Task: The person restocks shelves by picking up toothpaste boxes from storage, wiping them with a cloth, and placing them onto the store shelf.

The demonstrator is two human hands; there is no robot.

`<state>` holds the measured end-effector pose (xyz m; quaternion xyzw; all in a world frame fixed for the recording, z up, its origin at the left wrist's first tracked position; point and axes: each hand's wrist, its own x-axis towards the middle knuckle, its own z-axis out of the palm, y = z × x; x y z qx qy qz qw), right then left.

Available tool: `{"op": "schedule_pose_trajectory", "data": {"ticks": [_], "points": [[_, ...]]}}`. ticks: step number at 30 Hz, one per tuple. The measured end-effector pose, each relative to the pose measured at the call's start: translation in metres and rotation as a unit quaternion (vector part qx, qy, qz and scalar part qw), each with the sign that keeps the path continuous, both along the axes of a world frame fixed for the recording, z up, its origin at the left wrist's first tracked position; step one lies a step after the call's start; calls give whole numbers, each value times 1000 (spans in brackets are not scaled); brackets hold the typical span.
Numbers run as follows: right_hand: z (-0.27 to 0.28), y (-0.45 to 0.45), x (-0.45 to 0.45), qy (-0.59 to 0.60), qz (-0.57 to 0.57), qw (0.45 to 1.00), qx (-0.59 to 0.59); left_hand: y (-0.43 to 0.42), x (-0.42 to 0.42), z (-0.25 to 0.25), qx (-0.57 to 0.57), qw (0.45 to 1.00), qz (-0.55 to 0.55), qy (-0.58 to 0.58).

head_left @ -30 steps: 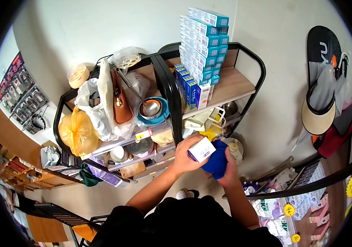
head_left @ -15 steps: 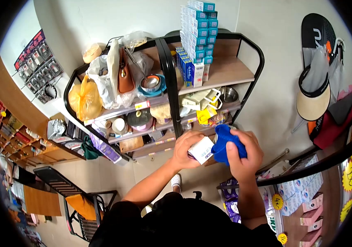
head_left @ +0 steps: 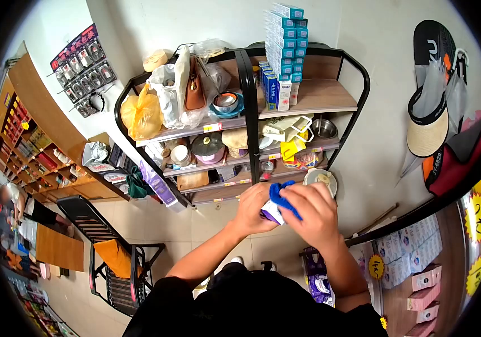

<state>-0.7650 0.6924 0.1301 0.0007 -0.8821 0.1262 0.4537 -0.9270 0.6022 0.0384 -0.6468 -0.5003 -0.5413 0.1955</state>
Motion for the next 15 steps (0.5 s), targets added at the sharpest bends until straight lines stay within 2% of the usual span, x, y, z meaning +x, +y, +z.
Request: {"op": "schedule_pose_trajectory", "data": {"ticks": [5, 9, 11, 13, 15], "points": [[9, -5, -9, 22, -50, 998, -8, -19, 1, 3, 13, 1000, -5, -11], [16, -37, -10, 2, -31, 999, 11, -40, -6, 2, 10, 1000, -4, -14], [18, -61, -10, -36, 10, 997, 62, -50, -15, 0, 15, 1000, -4, -6], [14, -83, -14, -63, 14, 994, 90, -64, -24, 3, -26, 998, -49, -15], [16, -97, -21, -60, 50, 993, 86, -76, -28, 0, -14, 998, -56, -14]]}}
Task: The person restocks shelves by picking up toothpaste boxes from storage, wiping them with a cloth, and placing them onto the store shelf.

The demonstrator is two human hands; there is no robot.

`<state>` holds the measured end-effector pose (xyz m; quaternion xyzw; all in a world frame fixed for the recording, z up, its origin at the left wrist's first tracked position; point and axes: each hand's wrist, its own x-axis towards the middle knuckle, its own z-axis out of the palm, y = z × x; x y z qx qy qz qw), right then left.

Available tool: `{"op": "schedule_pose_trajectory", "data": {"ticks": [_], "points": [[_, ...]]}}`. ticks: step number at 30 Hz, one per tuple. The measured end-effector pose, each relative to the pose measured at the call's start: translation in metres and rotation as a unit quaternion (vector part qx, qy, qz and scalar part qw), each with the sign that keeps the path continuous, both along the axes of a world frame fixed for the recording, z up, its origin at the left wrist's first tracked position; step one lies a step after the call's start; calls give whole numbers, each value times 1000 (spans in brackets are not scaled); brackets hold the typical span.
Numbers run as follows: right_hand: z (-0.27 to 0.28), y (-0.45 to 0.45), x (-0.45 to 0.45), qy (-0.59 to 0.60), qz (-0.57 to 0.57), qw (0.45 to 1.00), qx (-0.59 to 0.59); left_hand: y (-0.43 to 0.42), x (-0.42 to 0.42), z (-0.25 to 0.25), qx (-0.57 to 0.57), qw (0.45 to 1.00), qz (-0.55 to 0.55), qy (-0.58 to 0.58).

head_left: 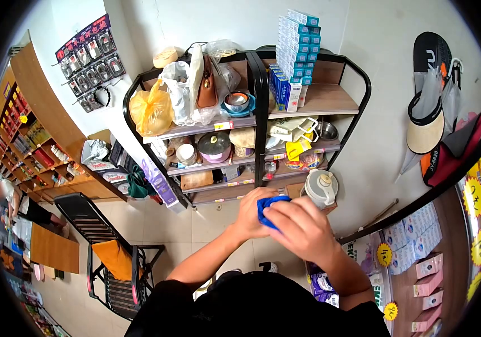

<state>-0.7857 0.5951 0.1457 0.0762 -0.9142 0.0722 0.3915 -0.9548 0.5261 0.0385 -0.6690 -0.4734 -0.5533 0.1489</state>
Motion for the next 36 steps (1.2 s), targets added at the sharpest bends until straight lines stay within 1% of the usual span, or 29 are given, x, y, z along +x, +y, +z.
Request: {"op": "schedule_pose_trajectory", "data": {"ticks": [2, 3, 4, 5, 6, 8, 9, 10, 12, 13, 14, 16, 18, 19, 20, 22, 23, 24, 26, 27, 28, 30, 31, 32, 33, 34, 36], "points": [[-2, 0, -9, 4, -22, 1000, -9, -13, -5, -10, 58, 998, 39, -6], [-3, 3, -15, 13, -63, 998, -16, -22, -9, -9, 32, 999, 30, -20], [-4, 5, -21, 23, -102, 994, -23, -30, -12, -8, 32, 999, 28, -22], [-4, 5, -27, 34, -130, 991, -27, -36, -16, -8, 32, 999, 16, -32], [-6, 0, -29, 35, -136, 990, -27, -42, -21, -6, 32, 999, 3, -41], [-8, -12, -31, 89, -145, 974, -152, -55, -28, -5, 35, 998, -6, -45], [-2, -30, -30, 102, -144, 971, -162, -62, -32, -6, 31, 998, -11, -51], [3, -48, -29, 102, -151, 970, -163, -68, -34, -8, 26, 998, -18, -57], [9, -83, -31, 41, -45, 994, -89, -76, -40, -9, 39, 998, -27, -47], [8, -98, -33, 9, -23, 997, -71, -85, -44, 0, 18, 996, -77, -46], [2, -107, -36, -10, -34, 999, -21, -89, -45, 0, 18, 995, -87, -47], [-4, -111, -37, -5, -61, 998, -1, -97, -44, -2, 6, 995, -85, -54], [-4, -102, -34, -11, -140, 990, 8, -102, -42, -20, 16, 997, -52, -61], [-5, -94, -34, 4, -182, 983, -19, -105, -39, -20, 11, 994, -73, -77], [-9, -91, -31, 1, -191, 981, -19, -106, -37, -21, 6, 991, -94, -93], [-12, -89, -25, 54, -253, 961, -95, -106, -32, -21, 11, 988, -119, -93], [-10, -95, -19, 66, -261, 953, -138, -104, -30, -21, 17, 987, -134, -91], [-4, -105, -14, 66, -268, 951, -137, -104, -26, -19, 16, 985, -141, -93], [7, -127, -5, 73, -181, 974, -113, -105, -18, -11, 26, 987, -126, -91], [10, -137, -4, 47, -155, 982, -94, -105, -14, -11, 27, 987, -131, -88], [6, -148, -4, 49, -167, 980, -97, -103, -13, -12, -13, 982, -166, -92], [0, -165, 0, -17, -214, 977, -8, -104, -3, -4, -28, 978, -194, -70], [-7, -164, 6, -5, -219, 975, -22, -103, 3, -10, -29, 976, -204, -69], [-13, -160, 14, -6, -228, 973, -22, -102, 10, -19, -27, 979, -187, -77], [-16, -152, 23, 13, -257, 966, -24, -103, 19, -26, -26, 981, -171, -84], [-20, -144, 33, 31, -285, 958, -27, -106, 28, -25, -28, 980, -179, -85], [-21, -133, 55, 44, -345, 931, -108, -112, 46, -20, -128, 962, -199, -134]]}}
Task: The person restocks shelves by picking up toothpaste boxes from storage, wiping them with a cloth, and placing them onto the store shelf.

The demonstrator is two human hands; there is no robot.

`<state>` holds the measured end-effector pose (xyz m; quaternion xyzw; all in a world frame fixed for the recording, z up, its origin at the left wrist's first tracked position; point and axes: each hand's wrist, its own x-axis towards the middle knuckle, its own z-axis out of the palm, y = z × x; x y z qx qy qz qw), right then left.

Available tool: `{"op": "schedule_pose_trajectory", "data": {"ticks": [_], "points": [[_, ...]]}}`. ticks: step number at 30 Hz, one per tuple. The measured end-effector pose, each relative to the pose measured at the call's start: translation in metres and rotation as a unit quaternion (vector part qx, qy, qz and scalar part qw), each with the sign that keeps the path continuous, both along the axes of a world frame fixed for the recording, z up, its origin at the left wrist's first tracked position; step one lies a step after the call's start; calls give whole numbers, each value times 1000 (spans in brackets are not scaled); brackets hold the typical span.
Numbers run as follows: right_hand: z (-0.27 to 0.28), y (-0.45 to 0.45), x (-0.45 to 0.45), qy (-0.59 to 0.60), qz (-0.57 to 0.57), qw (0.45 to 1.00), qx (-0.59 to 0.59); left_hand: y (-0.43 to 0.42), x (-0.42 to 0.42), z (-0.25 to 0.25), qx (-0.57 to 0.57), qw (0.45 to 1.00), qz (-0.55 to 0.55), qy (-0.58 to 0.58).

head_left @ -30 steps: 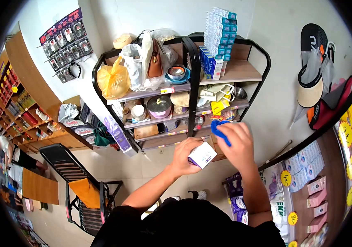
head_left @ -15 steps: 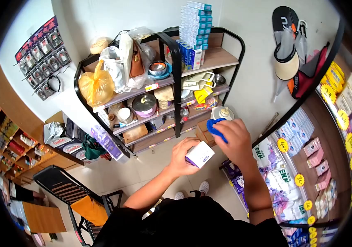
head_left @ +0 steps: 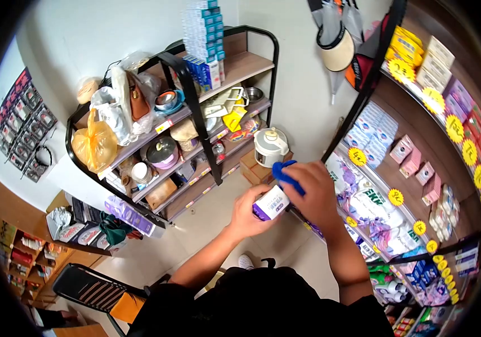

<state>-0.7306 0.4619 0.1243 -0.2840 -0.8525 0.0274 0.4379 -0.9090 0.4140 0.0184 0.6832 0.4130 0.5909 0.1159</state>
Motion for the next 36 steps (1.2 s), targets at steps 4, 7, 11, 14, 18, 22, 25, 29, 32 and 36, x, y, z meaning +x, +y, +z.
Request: {"op": "schedule_pose_trajectory", "data": {"ticks": [4, 7, 11, 14, 18, 22, 25, 29, 32, 36], "points": [[-11, -16, 44, 228, -74, 967, -90, 6, 43, -5, -199, 913, -231, -271], [0, -37, 80, 160, -47, 986, -11, 7, 83, -11, -252, 858, -315, -318], [0, -49, 112, 14, -34, 996, 87, -9, 139, 0, -416, 703, -367, -445], [-8, -64, 152, -21, -51, 993, 109, -16, 184, 15, -470, 658, -351, -473], [-31, -121, 203, -110, -36, 992, 49, -19, 218, 21, -493, 536, -464, -504], [-73, -195, 249, -133, 2, 989, 63, -21, 256, 33, -501, 616, -392, -465], [-86, -231, 275, -154, 9, 983, 101, -27, 279, 33, -522, 609, -400, -444], [-76, -237, 300, -111, -37, 990, 84, -47, 315, 42, -549, 562, -428, -446], [-55, -210, 315, -108, -118, 985, 66, -49, 333, 15, -556, 534, -478, -421], [-28, -163, 335, 6, -201, 978, 59, -71, 357, 19, -595, 527, -450, -407]]}}
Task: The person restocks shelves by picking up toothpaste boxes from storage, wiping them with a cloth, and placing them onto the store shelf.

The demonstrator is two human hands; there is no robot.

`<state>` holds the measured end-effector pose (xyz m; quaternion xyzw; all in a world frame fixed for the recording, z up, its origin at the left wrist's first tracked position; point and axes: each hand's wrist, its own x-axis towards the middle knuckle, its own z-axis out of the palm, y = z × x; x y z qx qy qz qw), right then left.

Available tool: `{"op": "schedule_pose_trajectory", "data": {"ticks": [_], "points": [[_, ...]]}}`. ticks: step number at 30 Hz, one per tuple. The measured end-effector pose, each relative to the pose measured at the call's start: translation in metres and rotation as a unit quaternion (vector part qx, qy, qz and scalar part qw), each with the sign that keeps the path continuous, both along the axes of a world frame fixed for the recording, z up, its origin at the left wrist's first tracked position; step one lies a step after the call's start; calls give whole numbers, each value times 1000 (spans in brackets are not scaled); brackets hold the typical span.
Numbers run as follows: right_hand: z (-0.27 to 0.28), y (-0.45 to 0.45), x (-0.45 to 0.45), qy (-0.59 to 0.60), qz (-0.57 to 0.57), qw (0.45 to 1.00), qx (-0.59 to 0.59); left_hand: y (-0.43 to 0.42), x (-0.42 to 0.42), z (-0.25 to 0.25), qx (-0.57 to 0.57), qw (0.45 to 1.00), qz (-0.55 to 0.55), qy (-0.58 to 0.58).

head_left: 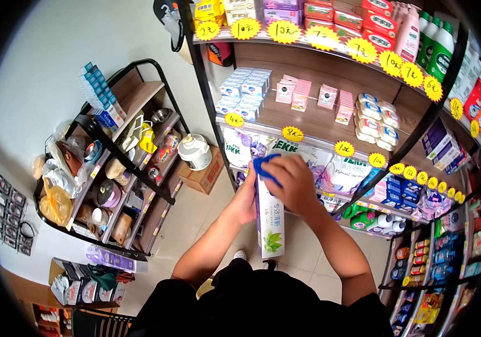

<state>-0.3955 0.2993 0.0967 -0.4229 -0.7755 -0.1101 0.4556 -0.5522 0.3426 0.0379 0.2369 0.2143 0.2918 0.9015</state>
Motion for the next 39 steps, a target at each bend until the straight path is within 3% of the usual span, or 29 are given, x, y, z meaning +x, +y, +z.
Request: {"op": "schedule_pose_trajectory", "data": {"ticks": [4, 5, 8, 14, 15, 18, 19, 20, 26, 29, 30, 32, 34, 37, 39], "points": [[5, 29, 9, 100, -56, 993, -13, -1, 14, -1, 45, 998, 17, 36], [8, 30, 10, 130, -75, 988, -37, 2, 18, -4, 124, 991, 35, 47], [8, 37, 11, 358, -46, 914, -184, 18, 17, -7, 74, 997, 0, -11], [-4, 17, -9, 144, -81, 980, -114, 48, 12, -3, -28, 995, -10, -95], [-9, 6, -18, 118, -83, 983, -117, 59, 12, -14, 6, 993, -10, -116], [-29, -36, -46, 54, -45, 989, -128, 86, 11, -20, -45, 991, -59, -110], [-35, -49, -56, 43, -32, 992, -112, 74, 8, 9, -44, 992, -60, -99], [-39, -58, -64, 32, -19, 995, -96, 88, 6, -13, -32, 988, -89, -119], [-50, -65, -76, 25, -65, 996, -53, 87, 26, -31, -55, 970, -184, -151], [-45, -52, -60, 51, -178, 982, -21, 77, 41, -29, -80, 953, -238, -172], [-42, -48, -51, 67, -213, 975, -9, 63, 41, -14, -56, 970, -186, -148], [-33, -39, -31, 65, -264, 962, 15, 60, 57, -40, -146, 910, -283, -267], [-17, -35, -14, 96, -313, 945, 24, 45, 64, -35, -122, 946, -260, -152], [-11, -43, 15, 117, -377, 917, 53, 28, 80, -40, -48, 928, -369, -29], [-13, -56, 25, 164, -403, 899, 58, 11, 93, -46, -66, 928, -367, -13]]}}
